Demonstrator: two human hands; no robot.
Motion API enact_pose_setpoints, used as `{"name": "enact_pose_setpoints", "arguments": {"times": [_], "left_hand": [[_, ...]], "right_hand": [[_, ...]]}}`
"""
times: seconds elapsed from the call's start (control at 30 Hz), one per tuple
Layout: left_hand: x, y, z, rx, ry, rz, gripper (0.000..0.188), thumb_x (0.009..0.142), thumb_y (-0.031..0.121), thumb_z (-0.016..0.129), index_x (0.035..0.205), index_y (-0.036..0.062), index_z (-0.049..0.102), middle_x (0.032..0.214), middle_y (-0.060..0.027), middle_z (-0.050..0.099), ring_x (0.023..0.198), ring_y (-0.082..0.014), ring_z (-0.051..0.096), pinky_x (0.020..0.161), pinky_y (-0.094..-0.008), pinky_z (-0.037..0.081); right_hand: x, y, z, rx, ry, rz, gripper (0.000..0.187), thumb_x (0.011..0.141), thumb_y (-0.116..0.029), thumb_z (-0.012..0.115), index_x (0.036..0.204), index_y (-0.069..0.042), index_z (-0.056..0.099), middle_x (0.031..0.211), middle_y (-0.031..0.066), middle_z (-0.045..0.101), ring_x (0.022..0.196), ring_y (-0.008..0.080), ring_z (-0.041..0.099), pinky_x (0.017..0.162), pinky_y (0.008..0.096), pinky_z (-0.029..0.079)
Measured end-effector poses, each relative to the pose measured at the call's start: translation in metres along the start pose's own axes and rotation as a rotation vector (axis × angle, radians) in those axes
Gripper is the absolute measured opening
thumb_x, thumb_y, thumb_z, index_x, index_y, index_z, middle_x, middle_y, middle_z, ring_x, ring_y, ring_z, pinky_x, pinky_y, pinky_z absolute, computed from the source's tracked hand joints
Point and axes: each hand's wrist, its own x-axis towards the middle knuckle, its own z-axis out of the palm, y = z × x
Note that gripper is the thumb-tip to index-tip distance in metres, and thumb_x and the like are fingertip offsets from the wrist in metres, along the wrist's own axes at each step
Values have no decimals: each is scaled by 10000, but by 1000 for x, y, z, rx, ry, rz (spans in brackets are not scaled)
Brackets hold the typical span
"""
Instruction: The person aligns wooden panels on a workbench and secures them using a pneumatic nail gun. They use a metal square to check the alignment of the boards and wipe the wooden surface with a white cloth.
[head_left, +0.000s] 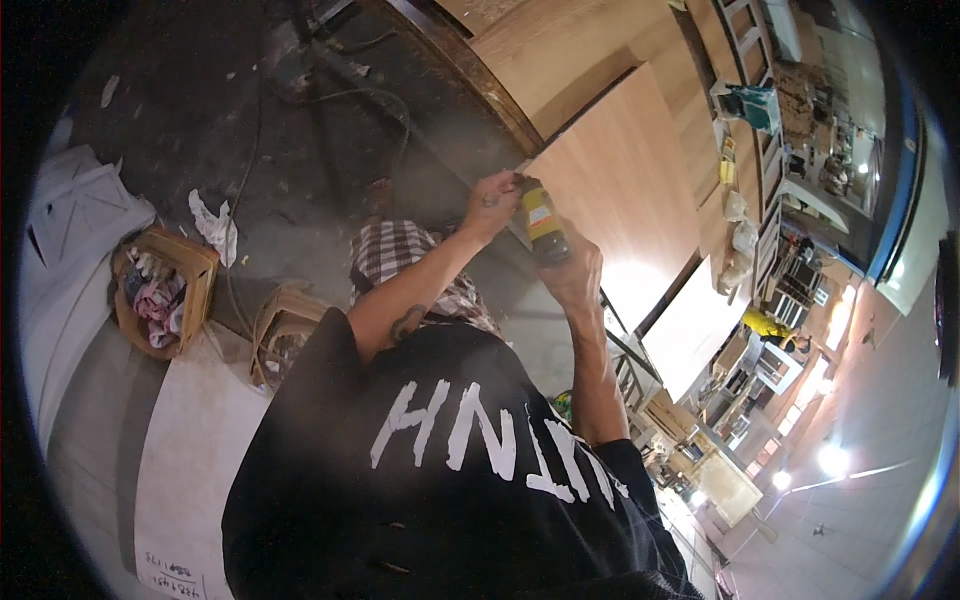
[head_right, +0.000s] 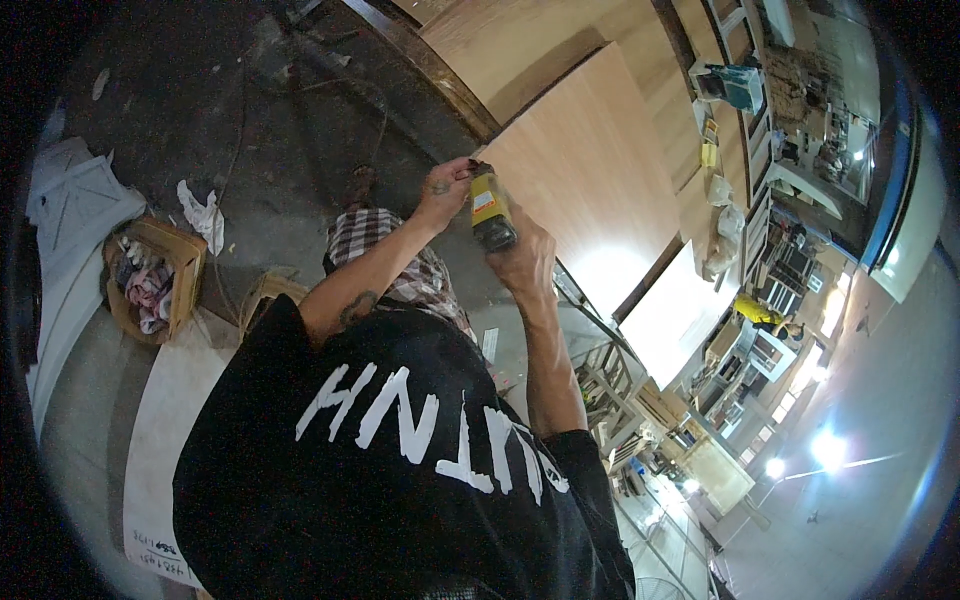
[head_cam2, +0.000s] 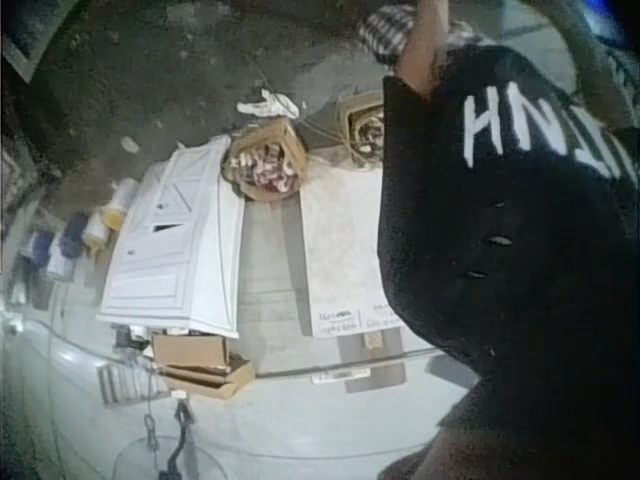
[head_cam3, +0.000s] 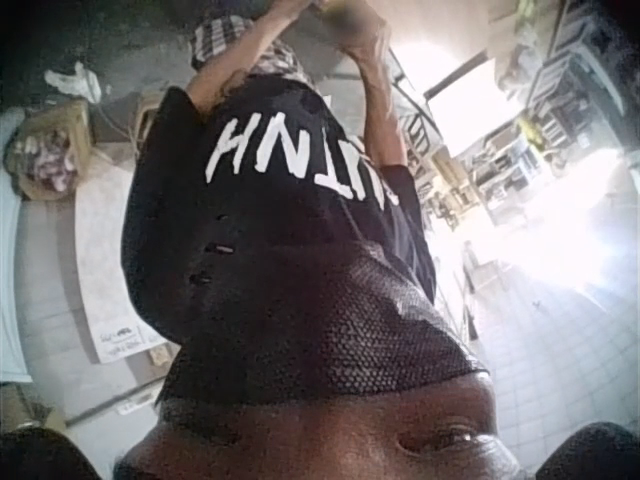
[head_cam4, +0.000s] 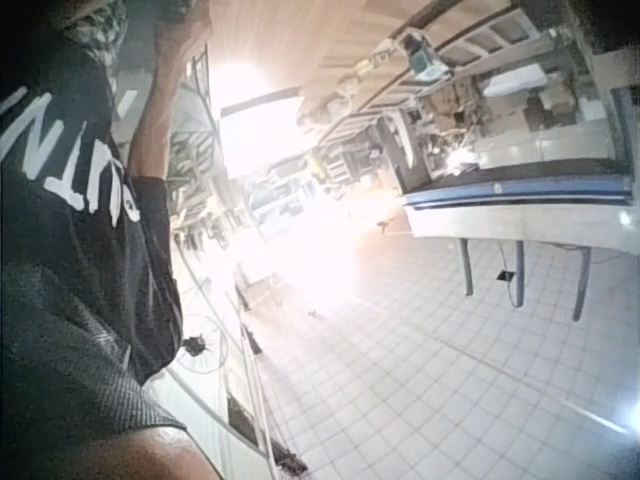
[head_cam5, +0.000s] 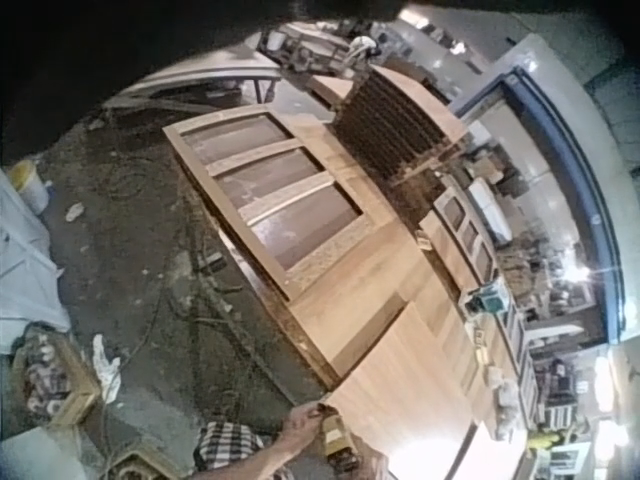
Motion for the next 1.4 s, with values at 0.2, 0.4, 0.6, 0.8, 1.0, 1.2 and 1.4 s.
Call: {"name": "enact_pose_setpoints", "arguments": {"times": [0.2,0.4,0.6,0.8,1.0,1.2,1.4], "left_hand": [[0,4,3,-9,78,-80,184,887,10,530,1042,3,628,870,-35,655,728,-78,587,614,-219,472],[-8,21,12,20,143,-99,173,903,31,532,1032,29,647,842,-11,647,708,-74,585,613,-222,481],[1,-2,6,-116,95,-58,192,914,66,538,1075,45,640,901,-3,663,755,-78,598,656,-222,492],[2,4,8,-53,103,-146,199,915,73,539,1090,53,633,939,-10,663,798,-86,604,685,-228,501],[-2,6,4,38,99,-154,194,918,72,536,1082,51,638,940,-16,659,816,-92,605,709,-231,511],[-7,6,-3,203,48,79,184,905,69,559,1056,-17,620,933,-33,647,847,-98,605,752,-235,508],[-7,17,7,-32,39,-32,249,874,149,640,1062,-13,618,907,-24,644,860,-104,606,788,-248,497]], "right_hand": [[12,-1,-8,48,-101,68,414,673,-110,706,1071,-78,595,776,214,643,735,397,632,630,438,502],[14,7,-9,43,-92,25,342,718,-141,695,1040,-70,603,757,215,643,720,395,638,619,443,503],[19,-2,-15,37,-121,40,340,733,-167,705,1039,-65,601,760,211,647,715,386,644,610,436,507],[19,3,-15,18,-126,22,339,739,-177,704,1041,-64,600,758,214,646,714,387,644,609,434,514],[22,-7,-17,13,-156,45,289,745,-165,686,996,-55,593,757,225,642,719,392,642,605,448,502],[22,-16,-17,5,-170,105,264,725,-128,665,959,-45,572,750,248,629,738,425,624,624,474,482],[-7,12,-21,263,-47,154,415,693,-143,706,1076,-64,566,828,270,629,827,414,627,673,440,498]]}}
